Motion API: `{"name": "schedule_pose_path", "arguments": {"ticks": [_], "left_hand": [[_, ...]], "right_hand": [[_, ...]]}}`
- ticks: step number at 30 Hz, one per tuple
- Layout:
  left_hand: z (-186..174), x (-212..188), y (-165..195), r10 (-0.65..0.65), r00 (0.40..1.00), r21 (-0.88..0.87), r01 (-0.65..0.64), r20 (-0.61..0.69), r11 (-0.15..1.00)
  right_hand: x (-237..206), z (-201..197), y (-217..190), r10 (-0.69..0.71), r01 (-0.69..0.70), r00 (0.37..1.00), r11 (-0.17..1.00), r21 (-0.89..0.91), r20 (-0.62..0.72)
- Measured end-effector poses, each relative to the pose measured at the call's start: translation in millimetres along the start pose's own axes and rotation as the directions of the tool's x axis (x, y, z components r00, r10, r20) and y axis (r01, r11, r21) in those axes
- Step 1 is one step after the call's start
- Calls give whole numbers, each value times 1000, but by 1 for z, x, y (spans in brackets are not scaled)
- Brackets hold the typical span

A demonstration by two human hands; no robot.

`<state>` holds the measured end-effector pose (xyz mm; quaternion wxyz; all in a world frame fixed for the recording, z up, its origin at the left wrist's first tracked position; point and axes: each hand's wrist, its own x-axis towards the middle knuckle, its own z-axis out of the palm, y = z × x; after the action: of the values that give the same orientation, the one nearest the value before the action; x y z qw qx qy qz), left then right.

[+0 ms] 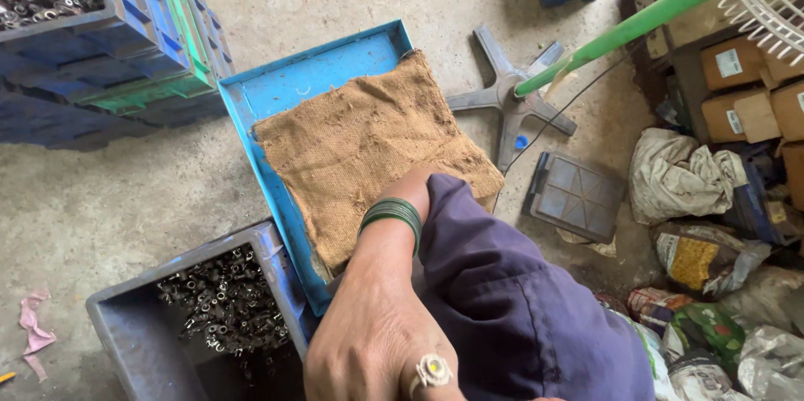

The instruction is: The person picks small metal fittings one at a time from a bin, presses each against a running bench grinder to grind it, producing sparks, and places the ground piece into a second bin, repeating this cycle throughout the episode.

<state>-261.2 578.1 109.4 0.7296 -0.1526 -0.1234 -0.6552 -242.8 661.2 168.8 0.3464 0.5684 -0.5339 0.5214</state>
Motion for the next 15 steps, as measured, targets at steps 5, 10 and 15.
{"name": "schedule_pose_path", "arguments": {"ticks": [5, 10, 15], "left_hand": [[35, -48, -10, 22, 999, 274, -9, -44, 962], [92, -80, 5, 278, 761, 306, -525, 586, 794], [118, -78, 83, 437, 796, 872, -487, 419, 50]], "right_hand": [[-9, -18, 5, -30, 28, 999, 997, 68, 25], [5, -30, -2, -131, 112, 983, 982, 152, 127], [13, -39, -61, -189, 112, 905, 970, 215, 382]]}}
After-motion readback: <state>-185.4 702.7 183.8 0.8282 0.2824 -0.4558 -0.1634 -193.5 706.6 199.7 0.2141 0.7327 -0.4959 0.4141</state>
